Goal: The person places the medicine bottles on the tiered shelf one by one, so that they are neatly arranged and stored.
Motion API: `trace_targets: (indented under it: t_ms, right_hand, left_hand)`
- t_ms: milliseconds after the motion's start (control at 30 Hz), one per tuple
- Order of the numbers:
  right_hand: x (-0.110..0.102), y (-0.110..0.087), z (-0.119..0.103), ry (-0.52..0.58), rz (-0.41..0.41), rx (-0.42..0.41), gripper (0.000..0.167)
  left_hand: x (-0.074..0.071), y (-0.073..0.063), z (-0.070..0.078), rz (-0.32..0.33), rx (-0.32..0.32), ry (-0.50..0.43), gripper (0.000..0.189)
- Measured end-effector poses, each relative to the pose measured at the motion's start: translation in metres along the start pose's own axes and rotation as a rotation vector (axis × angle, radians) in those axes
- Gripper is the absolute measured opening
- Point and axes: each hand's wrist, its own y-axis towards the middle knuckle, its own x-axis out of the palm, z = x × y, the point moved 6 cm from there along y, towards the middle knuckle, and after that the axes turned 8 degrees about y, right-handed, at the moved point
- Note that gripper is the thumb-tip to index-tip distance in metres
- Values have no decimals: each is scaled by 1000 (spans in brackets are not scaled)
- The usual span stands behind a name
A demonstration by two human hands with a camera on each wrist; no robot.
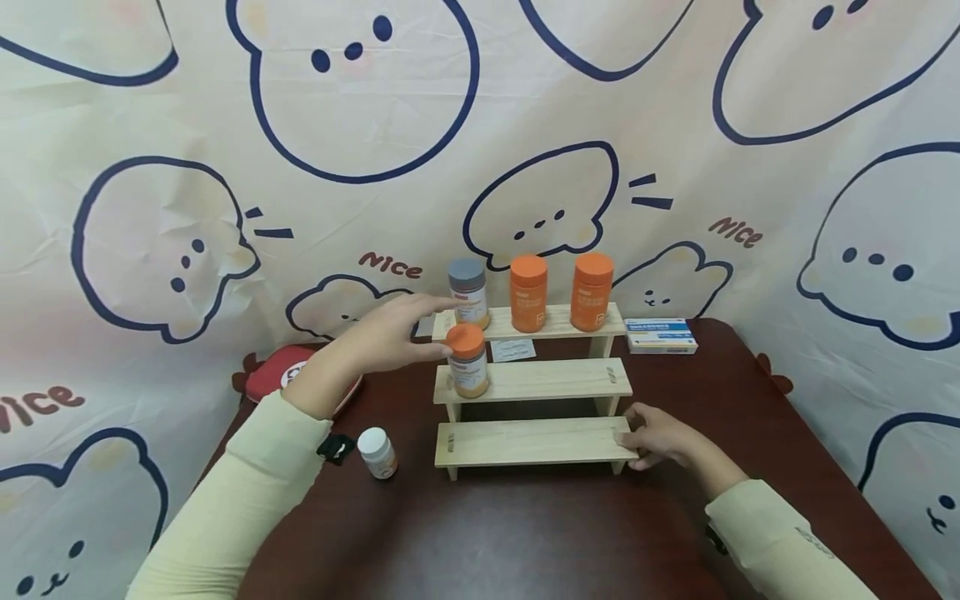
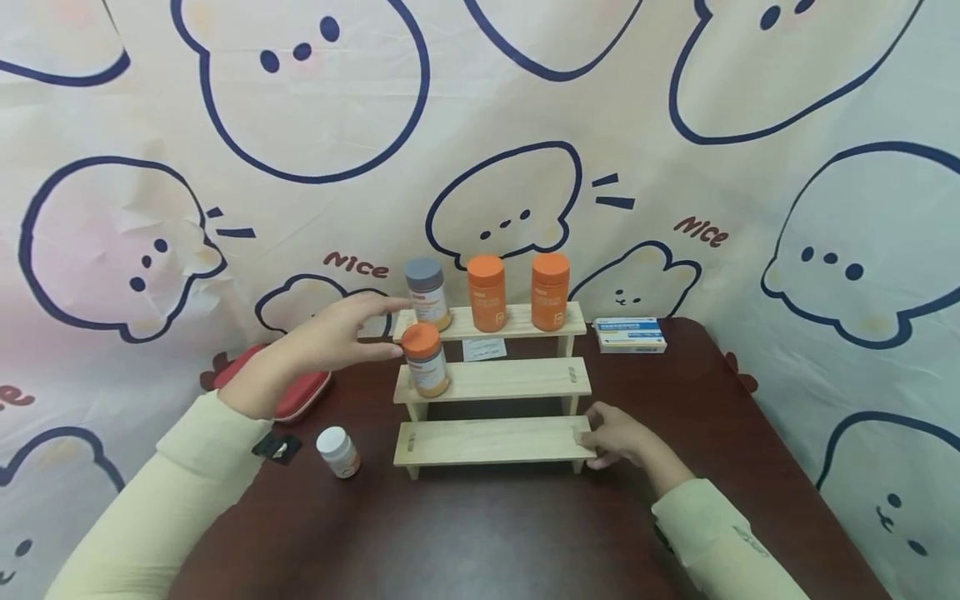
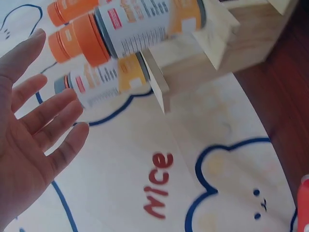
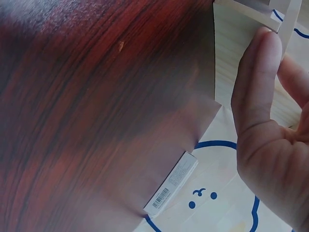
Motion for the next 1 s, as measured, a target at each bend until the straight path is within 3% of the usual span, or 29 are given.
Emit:
trace_targets:
  t_ms: [200, 333, 433, 500, 600, 700, 867, 1000]
  right_hand:
    - [-4, -4, -1, -7, -8, -6, 42]
    - [-5, -5, 0, -5, -16, -4, 42]
    - [-5, -4, 1, 0, -17, -2, 42]
    - [-4, -3, 1, -4, -20, -6, 43]
    - [-3, -3, 1, -4, -7, -1, 42]
    - [-2, -3, -1, -9, -6, -2, 40]
    - [0, -3, -1, -18, -9, -4, 39]
    - [2, -2, -1, -19, -6, 6, 40]
  left_hand:
    - [-6, -17, -12, -12, -43, 53, 59]
    - [2, -29, -22, -44, -55, 44, 54]
    - [20, -37, -34, -125, -84, 40, 51]
    - [37, -44, -43, -217, -114, 34, 50]
    - [66, -58, -57, -367, -199, 3, 50]
    - [89, -71, -64, -467, -276, -17, 50]
    - [110, -84, -67, -502, -320, -6, 44]
    - [121, -86, -71, -477, -314, 10, 39]
